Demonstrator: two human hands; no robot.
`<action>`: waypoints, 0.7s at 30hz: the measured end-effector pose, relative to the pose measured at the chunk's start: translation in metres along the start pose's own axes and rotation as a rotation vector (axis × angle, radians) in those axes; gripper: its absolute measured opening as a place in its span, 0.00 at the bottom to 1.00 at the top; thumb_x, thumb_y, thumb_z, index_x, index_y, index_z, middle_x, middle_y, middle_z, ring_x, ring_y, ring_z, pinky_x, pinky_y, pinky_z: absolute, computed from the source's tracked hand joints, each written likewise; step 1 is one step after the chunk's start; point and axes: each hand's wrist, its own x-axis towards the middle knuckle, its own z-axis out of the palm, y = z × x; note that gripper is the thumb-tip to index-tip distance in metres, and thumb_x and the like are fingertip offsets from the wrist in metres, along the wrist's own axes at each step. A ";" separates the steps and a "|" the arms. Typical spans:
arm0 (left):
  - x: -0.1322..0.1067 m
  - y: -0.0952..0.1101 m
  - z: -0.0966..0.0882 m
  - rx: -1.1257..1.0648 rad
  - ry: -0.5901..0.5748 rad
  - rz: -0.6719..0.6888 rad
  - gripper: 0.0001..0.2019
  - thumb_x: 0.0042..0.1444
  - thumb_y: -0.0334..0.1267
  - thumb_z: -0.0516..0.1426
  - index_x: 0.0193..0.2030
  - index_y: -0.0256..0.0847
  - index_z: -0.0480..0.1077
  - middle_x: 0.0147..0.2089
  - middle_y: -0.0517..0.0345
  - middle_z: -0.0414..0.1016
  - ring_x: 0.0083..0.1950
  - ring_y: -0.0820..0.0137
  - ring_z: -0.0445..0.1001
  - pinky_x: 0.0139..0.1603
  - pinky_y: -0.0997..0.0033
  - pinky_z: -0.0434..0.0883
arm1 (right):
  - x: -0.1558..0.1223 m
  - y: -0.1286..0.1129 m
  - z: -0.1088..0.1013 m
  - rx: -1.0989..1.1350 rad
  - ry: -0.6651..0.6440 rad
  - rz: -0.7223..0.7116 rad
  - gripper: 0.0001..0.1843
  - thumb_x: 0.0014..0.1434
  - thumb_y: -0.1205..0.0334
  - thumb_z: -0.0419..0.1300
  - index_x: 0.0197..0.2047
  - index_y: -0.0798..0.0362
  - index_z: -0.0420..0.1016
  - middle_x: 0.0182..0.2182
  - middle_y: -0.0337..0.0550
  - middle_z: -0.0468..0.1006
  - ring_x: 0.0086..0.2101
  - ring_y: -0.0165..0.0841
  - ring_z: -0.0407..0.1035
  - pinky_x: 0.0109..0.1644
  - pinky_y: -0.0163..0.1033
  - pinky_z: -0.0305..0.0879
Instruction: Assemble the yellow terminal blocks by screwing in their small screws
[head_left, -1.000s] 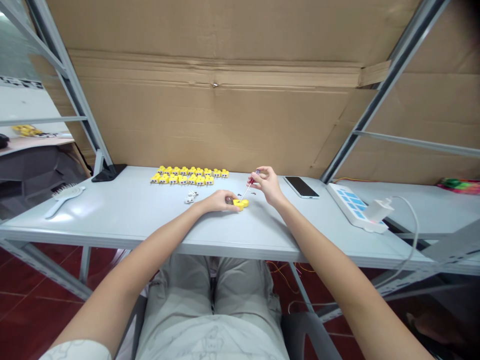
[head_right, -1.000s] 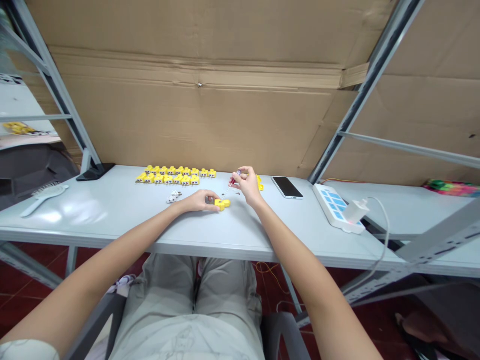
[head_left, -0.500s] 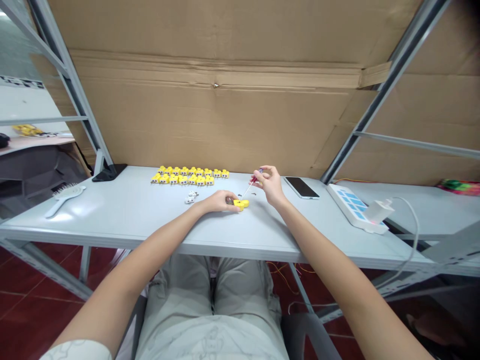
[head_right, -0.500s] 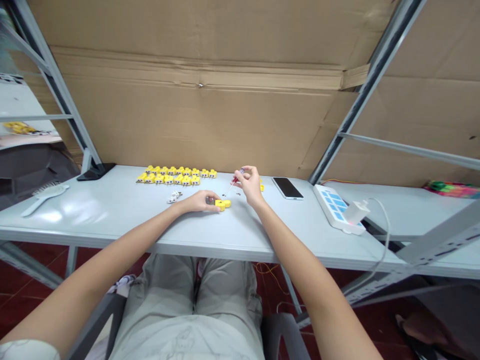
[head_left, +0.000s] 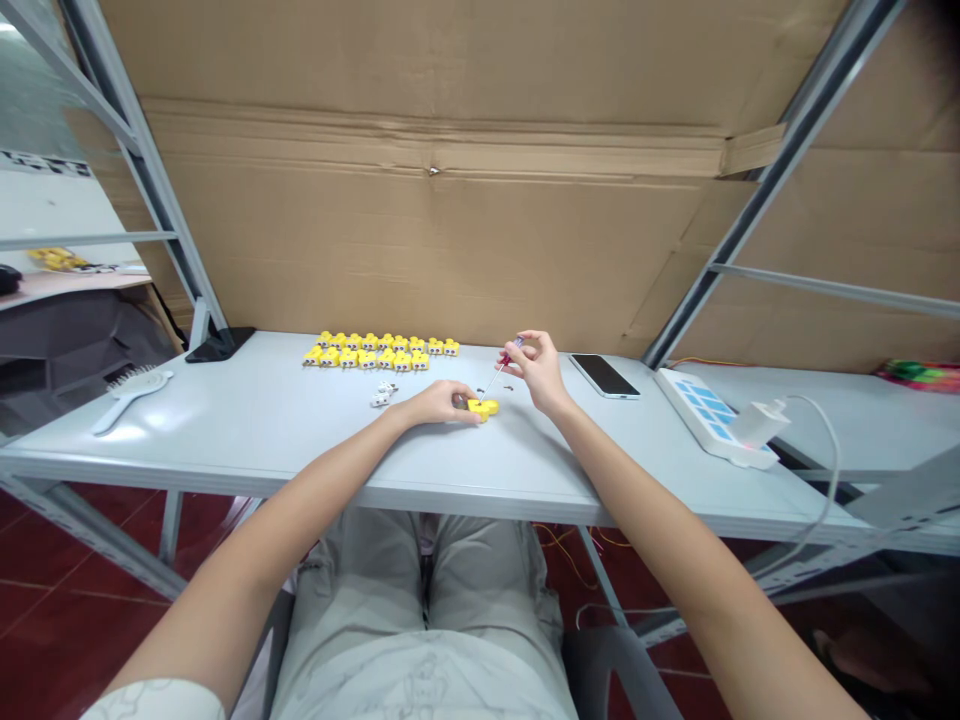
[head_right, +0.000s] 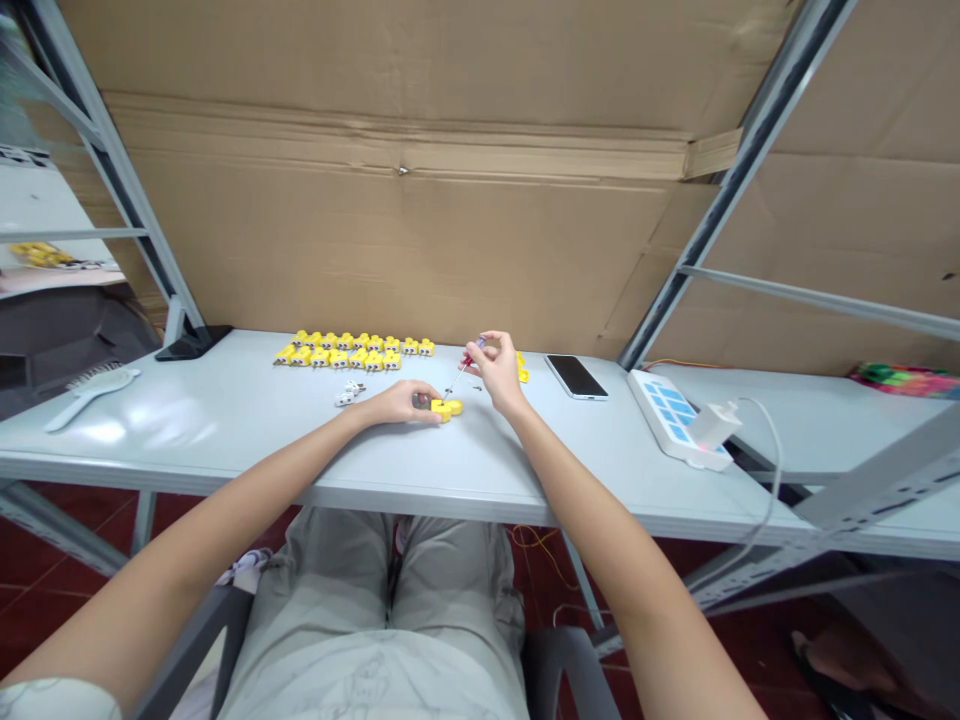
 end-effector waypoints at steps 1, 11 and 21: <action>0.000 0.000 0.000 -0.001 0.000 0.002 0.27 0.46 0.52 0.64 0.48 0.34 0.77 0.40 0.51 0.78 0.41 0.64 0.72 0.43 0.69 0.66 | 0.000 0.000 0.000 -0.001 -0.003 -0.002 0.32 0.42 0.43 0.70 0.41 0.47 0.58 0.26 0.31 0.75 0.29 0.31 0.75 0.38 0.45 0.76; 0.001 -0.002 0.001 -0.014 0.004 0.007 0.25 0.46 0.52 0.65 0.46 0.35 0.77 0.41 0.52 0.79 0.42 0.64 0.73 0.44 0.69 0.67 | -0.001 0.000 0.001 -0.045 -0.030 -0.049 0.30 0.45 0.44 0.69 0.42 0.46 0.58 0.26 0.30 0.73 0.30 0.31 0.74 0.37 0.44 0.77; 0.004 -0.004 0.005 -0.005 0.019 0.020 0.24 0.46 0.51 0.65 0.45 0.35 0.77 0.40 0.52 0.78 0.39 0.66 0.71 0.42 0.69 0.67 | -0.022 -0.017 0.021 -0.182 -0.149 -0.300 0.24 0.52 0.44 0.65 0.48 0.45 0.67 0.36 0.39 0.76 0.34 0.33 0.74 0.38 0.45 0.78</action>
